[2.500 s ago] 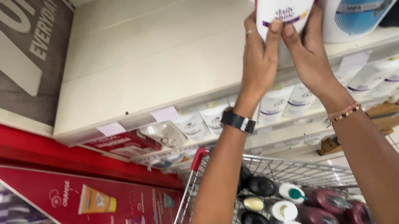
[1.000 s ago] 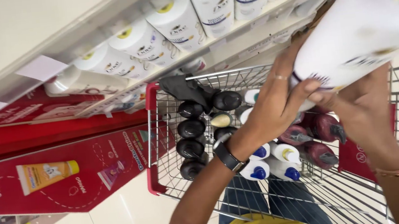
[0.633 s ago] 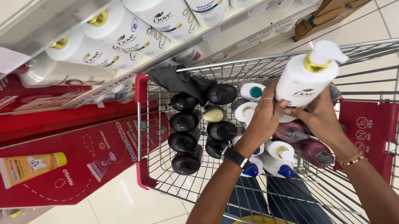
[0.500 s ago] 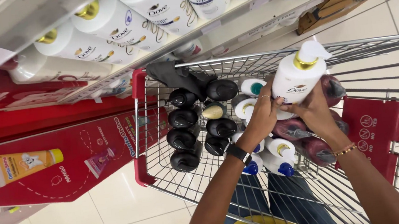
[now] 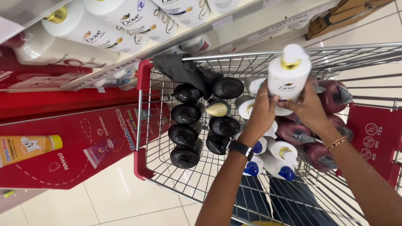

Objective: Remove items from a convenience store shelf into a cart and wipe the shelf clean.

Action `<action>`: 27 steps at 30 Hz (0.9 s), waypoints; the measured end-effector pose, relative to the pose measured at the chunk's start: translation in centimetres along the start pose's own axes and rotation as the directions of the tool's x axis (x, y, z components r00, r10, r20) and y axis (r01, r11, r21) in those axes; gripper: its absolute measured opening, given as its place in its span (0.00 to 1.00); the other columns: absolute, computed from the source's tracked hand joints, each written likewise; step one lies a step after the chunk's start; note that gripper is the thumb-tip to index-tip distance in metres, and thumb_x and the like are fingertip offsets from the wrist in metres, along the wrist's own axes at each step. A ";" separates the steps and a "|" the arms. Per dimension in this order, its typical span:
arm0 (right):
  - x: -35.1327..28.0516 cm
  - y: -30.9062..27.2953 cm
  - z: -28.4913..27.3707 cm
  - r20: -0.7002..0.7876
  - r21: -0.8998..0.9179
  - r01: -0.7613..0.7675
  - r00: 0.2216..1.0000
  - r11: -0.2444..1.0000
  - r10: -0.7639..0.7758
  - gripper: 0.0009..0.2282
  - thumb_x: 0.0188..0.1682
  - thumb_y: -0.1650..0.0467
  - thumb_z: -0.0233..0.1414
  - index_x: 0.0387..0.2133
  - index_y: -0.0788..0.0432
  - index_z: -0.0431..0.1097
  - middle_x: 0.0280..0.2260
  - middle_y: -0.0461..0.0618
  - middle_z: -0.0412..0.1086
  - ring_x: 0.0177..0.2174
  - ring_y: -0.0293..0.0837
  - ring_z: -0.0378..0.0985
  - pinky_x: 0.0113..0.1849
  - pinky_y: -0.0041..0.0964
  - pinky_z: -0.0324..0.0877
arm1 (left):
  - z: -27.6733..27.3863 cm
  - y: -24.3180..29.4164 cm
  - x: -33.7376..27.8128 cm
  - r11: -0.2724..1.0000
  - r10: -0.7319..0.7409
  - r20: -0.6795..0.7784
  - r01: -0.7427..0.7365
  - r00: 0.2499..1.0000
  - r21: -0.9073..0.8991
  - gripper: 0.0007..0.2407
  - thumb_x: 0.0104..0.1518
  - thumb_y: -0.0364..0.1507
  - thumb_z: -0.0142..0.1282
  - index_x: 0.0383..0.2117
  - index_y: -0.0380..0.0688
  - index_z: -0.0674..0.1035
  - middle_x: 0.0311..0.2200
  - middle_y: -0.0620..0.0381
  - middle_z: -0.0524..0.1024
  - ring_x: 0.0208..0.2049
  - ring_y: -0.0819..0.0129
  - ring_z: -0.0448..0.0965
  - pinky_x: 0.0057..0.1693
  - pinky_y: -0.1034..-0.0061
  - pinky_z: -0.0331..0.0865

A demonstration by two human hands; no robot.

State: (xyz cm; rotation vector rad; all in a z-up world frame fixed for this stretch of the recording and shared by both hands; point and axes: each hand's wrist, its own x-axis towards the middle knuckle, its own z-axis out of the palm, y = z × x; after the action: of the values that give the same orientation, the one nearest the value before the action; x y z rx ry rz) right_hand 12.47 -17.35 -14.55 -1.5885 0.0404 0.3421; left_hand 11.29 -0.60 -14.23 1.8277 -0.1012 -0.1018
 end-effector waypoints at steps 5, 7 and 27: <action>-1.1 1.1 1.4 -0.228 -0.180 0.114 0.961 0.977 -0.154 0.38 0.44 0.73 0.66 0.65 0.71 0.50 0.60 0.62 0.61 0.61 0.51 0.64 0.60 0.42 0.61 | -0.9 0.5 -1.5 0.988 -0.130 -0.095 0.121 0.987 -0.095 0.23 0.69 0.32 0.46 0.67 0.33 0.58 0.55 0.35 0.73 0.58 0.44 0.74 0.62 0.60 0.66; -2.2 0.9 1.8 -0.261 -0.194 0.076 0.957 0.978 -0.126 0.37 0.43 0.71 0.66 0.64 0.70 0.51 0.59 0.61 0.62 0.59 0.50 0.65 0.58 0.42 0.62 | -1.5 0.6 -2.2 0.984 -0.159 -0.128 0.146 0.979 -0.104 0.25 0.68 0.33 0.46 0.68 0.33 0.56 0.56 0.35 0.72 0.57 0.44 0.74 0.60 0.60 0.67; 0.1 -27.4 9.4 -0.342 -0.080 0.667 0.679 0.740 -0.649 0.18 0.58 0.77 0.46 0.61 0.67 0.56 0.62 0.59 0.61 0.64 0.49 0.63 0.65 0.46 0.59 | -10.2 25.8 3.6 0.908 0.340 -0.343 -0.401 0.876 -0.125 0.31 0.71 0.38 0.46 0.73 0.32 0.49 0.73 0.35 0.50 0.74 0.47 0.54 0.75 0.59 0.51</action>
State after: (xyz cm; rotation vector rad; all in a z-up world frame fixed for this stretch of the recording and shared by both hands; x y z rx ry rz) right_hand 17.21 -6.59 11.96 -1.4834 -0.2521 -0.5190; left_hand 15.75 2.08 13.29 1.5781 -0.2096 0.4401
